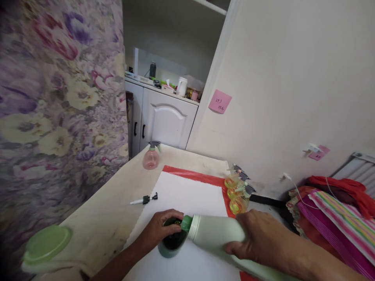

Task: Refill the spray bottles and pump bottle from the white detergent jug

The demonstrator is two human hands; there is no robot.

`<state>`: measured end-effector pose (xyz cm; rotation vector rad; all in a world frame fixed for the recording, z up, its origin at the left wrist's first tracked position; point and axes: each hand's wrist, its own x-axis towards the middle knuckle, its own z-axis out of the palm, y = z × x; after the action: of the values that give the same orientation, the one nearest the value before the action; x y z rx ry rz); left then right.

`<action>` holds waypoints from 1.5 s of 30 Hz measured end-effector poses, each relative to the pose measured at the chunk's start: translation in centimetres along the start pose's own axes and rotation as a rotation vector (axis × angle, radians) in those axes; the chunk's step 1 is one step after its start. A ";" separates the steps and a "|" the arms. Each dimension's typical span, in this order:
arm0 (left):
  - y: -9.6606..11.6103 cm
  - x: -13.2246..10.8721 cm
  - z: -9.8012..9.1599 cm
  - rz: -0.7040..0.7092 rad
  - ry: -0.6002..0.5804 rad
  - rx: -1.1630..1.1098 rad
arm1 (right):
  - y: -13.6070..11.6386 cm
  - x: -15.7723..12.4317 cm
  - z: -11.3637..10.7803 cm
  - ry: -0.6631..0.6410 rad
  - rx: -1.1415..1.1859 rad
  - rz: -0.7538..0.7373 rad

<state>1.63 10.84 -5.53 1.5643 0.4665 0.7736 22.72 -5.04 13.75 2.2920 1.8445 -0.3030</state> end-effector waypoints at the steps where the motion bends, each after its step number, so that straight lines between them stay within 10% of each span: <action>1: 0.1 0.0 0.0 -0.001 0.001 0.001 | -0.1 0.0 0.0 0.000 0.000 0.000; 45: -0.1 0.0 0.0 0.007 0.006 0.015 | -0.1 -0.1 -0.3 -0.020 0.009 -0.018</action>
<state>1.67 10.84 -5.67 1.5787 0.4728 0.7821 22.63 -4.99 14.10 2.2714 1.8585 -0.3363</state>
